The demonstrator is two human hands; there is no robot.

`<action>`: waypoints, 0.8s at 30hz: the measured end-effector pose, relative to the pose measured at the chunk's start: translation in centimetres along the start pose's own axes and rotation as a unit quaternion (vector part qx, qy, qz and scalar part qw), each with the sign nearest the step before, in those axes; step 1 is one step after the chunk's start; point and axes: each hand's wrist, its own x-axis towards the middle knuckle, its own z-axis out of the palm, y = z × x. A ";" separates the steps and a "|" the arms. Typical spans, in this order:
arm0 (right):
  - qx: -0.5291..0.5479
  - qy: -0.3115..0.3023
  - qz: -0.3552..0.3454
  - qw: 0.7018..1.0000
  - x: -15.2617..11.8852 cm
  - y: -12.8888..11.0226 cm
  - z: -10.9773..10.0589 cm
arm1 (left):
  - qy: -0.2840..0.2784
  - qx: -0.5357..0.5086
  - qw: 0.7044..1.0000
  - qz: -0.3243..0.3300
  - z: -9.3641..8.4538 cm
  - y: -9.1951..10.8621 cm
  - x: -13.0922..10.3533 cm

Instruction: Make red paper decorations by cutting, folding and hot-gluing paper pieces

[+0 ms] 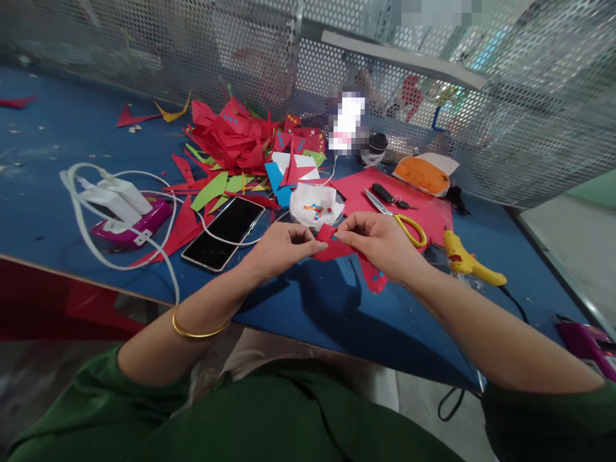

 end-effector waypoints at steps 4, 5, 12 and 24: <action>-0.024 0.007 -0.015 1.000 0.0 0.0 0.2 | 0.032 -0.054 0.998 0.009 0.0 -0.5 0.3; -0.030 0.010 -0.021 0.999 0.0 0.0 0.3 | 0.028 -0.077 0.997 0.002 0.1 -0.5 0.3; -0.080 0.030 -0.058 0.995 0.0 0.3 1.0 | 0.016 -0.123 0.991 -0.043 0.1 -0.2 0.0; -0.133 0.049 -0.066 0.988 0.1 0.5 1.7 | 0.025 -0.100 0.994 -0.045 0.0 0.1 -0.1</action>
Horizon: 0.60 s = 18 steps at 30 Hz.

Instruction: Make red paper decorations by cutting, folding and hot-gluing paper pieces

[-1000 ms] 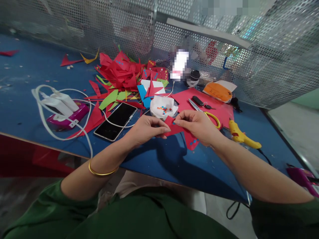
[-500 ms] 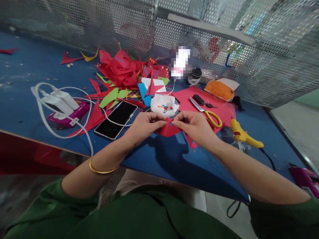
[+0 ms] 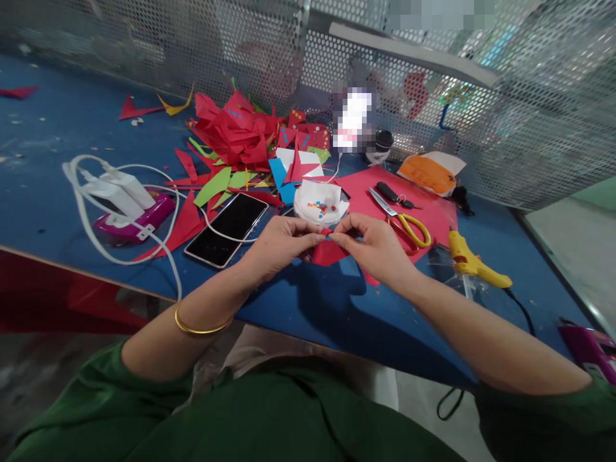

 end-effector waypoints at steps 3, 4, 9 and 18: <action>-0.009 0.001 -0.001 1.000 0.0 -0.1 0.0 | -0.002 0.000 1.000 0.004 0.1 0.1 0.0; -0.009 0.001 0.001 1.000 0.0 -0.1 0.0 | -0.003 -0.001 1.000 0.006 0.1 0.2 -0.1; -0.010 0.001 0.019 1.000 -0.1 -0.3 0.0 | -0.013 -0.012 1.000 -0.003 0.1 0.2 -0.1; -0.016 0.010 0.021 1.000 -0.2 -0.2 0.2 | -0.006 0.009 1.000 -0.026 0.2 0.5 -0.2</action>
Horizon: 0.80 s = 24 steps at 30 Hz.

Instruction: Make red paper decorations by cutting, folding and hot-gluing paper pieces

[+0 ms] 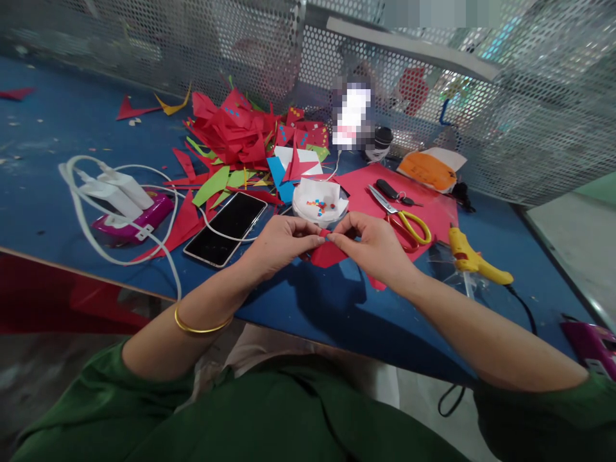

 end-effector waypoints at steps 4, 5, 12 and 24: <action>-0.009 0.005 0.005 1.000 0.1 0.0 0.1 | -0.005 -0.010 1.000 0.008 -0.1 -0.3 0.2; -0.002 0.001 0.000 1.000 0.1 0.0 0.0 | -0.007 -0.013 1.000 0.007 -0.1 -0.4 0.2; 0.077 0.005 -0.078 0.994 0.3 0.9 -1.5 | -0.010 -0.059 0.998 -0.019 -0.3 -0.5 0.3; -0.125 0.086 -0.298 0.942 -0.5 1.2 -0.6 | -0.017 -0.092 0.995 -0.018 -0.4 -0.9 0.4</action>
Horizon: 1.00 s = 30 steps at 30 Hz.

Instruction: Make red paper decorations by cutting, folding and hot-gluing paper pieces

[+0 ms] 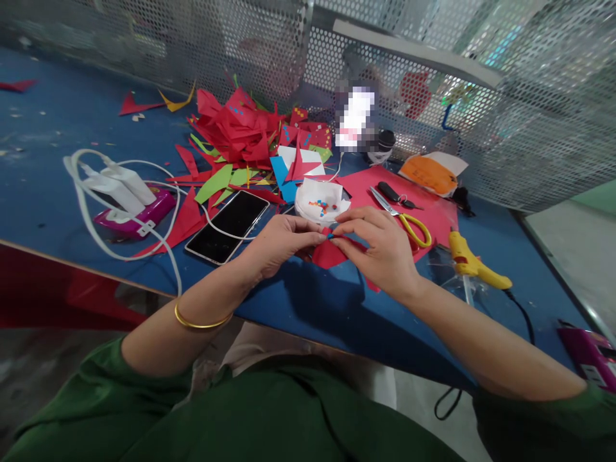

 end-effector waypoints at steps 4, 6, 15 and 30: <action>-0.039 0.009 -0.029 0.999 -0.1 0.1 0.0 | 0.002 0.001 1.000 -0.006 0.0 0.1 0.0; -0.048 0.012 -0.041 0.998 -0.1 0.0 0.0 | 0.003 0.002 1.000 -0.008 0.0 0.1 -0.1; -0.043 0.021 -0.078 0.996 0.1 -0.1 0.1 | -0.001 0.013 1.000 -0.004 0.0 -0.1 0.0; 0.212 -0.114 0.281 0.929 0.4 0.2 -1.0 | 0.004 0.050 0.999 0.003 0.1 0.2 0.0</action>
